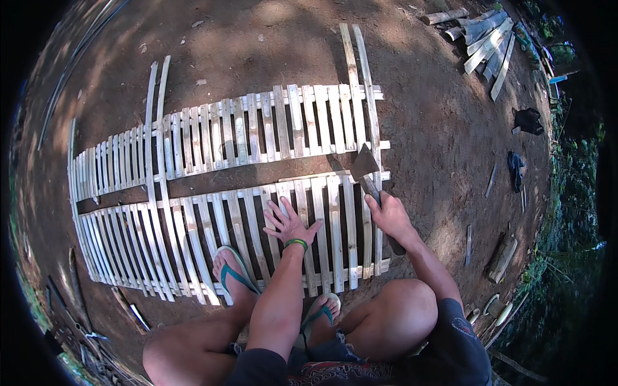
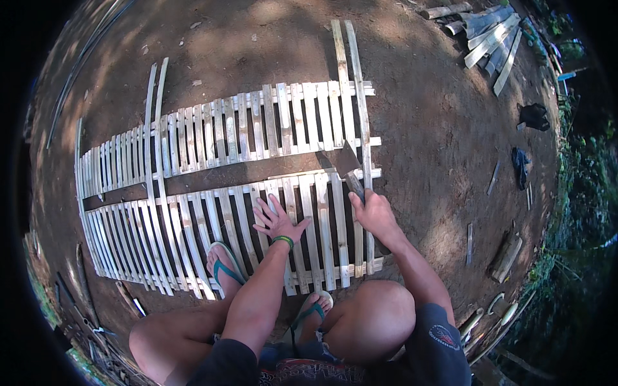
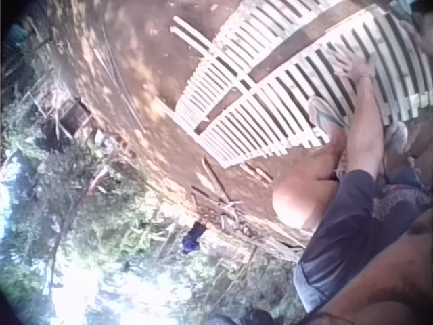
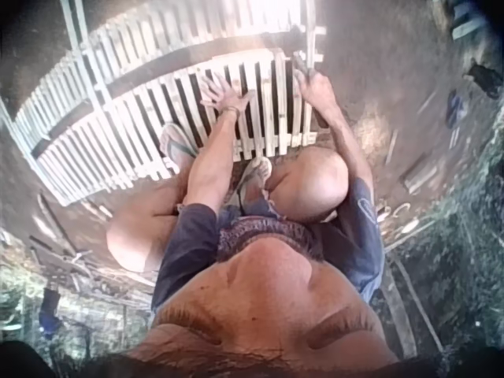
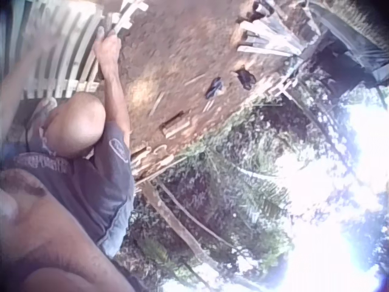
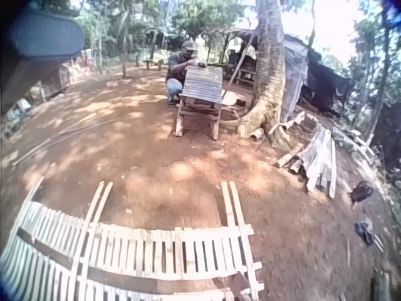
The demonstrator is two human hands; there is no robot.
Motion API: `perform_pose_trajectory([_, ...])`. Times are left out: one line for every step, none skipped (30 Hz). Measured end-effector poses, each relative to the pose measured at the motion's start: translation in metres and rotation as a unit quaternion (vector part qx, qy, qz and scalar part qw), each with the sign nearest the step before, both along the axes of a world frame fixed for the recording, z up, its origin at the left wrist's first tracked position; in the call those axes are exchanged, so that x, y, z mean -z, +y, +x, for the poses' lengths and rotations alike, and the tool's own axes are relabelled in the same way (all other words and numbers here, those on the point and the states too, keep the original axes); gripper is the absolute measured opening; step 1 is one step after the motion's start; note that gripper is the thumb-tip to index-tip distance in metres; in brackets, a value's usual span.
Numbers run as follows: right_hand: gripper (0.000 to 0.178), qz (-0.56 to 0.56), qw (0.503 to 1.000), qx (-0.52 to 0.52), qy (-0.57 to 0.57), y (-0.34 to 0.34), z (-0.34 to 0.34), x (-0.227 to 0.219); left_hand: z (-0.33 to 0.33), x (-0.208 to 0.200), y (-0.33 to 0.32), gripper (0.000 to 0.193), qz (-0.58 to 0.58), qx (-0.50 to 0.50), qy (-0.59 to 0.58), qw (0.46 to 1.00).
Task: The person is weaving thin bamboo strips into a lattice structure on the ground. They use a small axe to tap the strips into place and adjust the alignment of the weave.
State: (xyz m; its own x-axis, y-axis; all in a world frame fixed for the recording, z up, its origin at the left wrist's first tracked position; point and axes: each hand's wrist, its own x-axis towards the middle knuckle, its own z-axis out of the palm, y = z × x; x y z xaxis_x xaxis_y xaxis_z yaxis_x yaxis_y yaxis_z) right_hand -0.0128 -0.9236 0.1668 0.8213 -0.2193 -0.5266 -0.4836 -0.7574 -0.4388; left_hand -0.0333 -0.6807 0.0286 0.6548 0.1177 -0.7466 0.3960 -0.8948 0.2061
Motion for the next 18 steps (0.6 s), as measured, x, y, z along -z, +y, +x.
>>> perform_pose_trajectory([0.051, 0.003, 0.999, 0.022, -0.026, 0.005, 0.015, -0.013, 0.001, -0.001, -0.001, 0.152, -0.005, -0.002, 0.000, 1.000])
perform_pose_trajectory([0.051, 0.008, 0.998, 0.043, -0.051, 0.012, 0.024, -0.021, -0.001, -0.001, -0.001, 0.152, -0.004, -0.001, 0.001, 1.000])
perform_pose_trajectory([0.050, 0.032, 0.993, 0.053, -0.105, 0.020, 0.031, -0.023, 0.001, -0.001, -0.001, 0.152, -0.001, -0.003, 0.000, 1.000])
perform_pose_trajectory([0.049, 0.014, 0.991, 0.056, -0.121, 0.020, 0.026, -0.014, 0.001, -0.003, -0.004, 0.152, -0.003, 0.001, -0.002, 1.000])
perform_pose_trajectory([0.048, -0.004, 0.989, 0.059, -0.137, 0.019, 0.015, 0.007, 0.001, -0.005, -0.005, 0.152, -0.004, 0.003, 0.004, 1.000])
perform_pose_trajectory([0.048, -0.023, 0.986, 0.062, -0.154, 0.018, 0.005, 0.024, 0.002, -0.006, -0.007, 0.152, -0.005, 0.004, 0.008, 1.000])
perform_pose_trajectory([0.047, -0.053, 0.997, -0.006, -0.050, 0.009, -0.009, 0.033, 0.006, -0.008, -0.007, 0.152, -0.006, 0.003, 0.011, 1.000])
perform_pose_trajectory([0.047, -0.076, 0.996, -0.041, 0.014, -0.010, -0.026, 0.052, 0.006, -0.011, -0.013, 0.151, -0.007, 0.008, 0.014, 1.000])
perform_pose_trajectory([0.048, -0.049, 0.998, -0.032, 0.037, -0.009, -0.031, 0.043, -0.001, -0.013, -0.007, 0.150, -0.002, 0.009, 0.025, 1.000])
perform_pose_trajectory([0.049, -0.020, 0.998, -0.031, 0.053, -0.009, -0.021, 0.025, 0.002, -0.012, -0.005, 0.149, 0.005, 0.002, 0.029, 1.000])
perform_pose_trajectory([0.050, -0.024, 0.999, -0.018, 0.033, -0.010, -0.001, 0.011, 0.007, -0.011, -0.006, 0.149, 0.011, -0.001, 0.012, 1.000])
perform_pose_trajectory([0.050, -0.026, 0.999, 0.006, 0.029, -0.002, 0.003, -0.002, -0.004, -0.010, -0.002, 0.149, 0.011, 0.002, 0.019, 1.000])
perform_pose_trajectory([0.049, -0.022, 0.999, 0.030, -0.029, 0.001, 0.009, -0.007, 0.000, -0.010, -0.003, 0.149, 0.011, -0.001, 0.012, 1.000])
perform_pose_trajectory([0.049, -0.003, 0.997, 0.050, -0.063, 0.005, 0.018, -0.012, 0.004, -0.009, -0.003, 0.149, 0.010, -0.005, 0.004, 1.000])
perform_pose_trajectory([0.048, 0.018, 0.993, 0.070, -0.095, 0.015, 0.029, -0.022, 0.004, -0.010, -0.004, 0.149, 0.006, -0.007, -0.001, 1.000])
perform_pose_trajectory([0.048, 0.039, 0.987, 0.090, -0.127, 0.020, 0.035, -0.026, 0.006, -0.011, -0.004, 0.149, 0.008, -0.006, 0.003, 1.000])
perform_pose_trajectory([0.046, 0.034, 0.988, 0.086, -0.124, 0.019, 0.029, -0.006, 0.007, -0.011, -0.005, 0.149, 0.010, -0.004, 0.007, 1.000])
perform_pose_trajectory([0.046, 0.011, 0.989, 0.064, -0.131, 0.014, 0.011, 0.018, 0.006, -0.013, -0.007, 0.149, 0.009, 0.003, 0.013, 1.000])
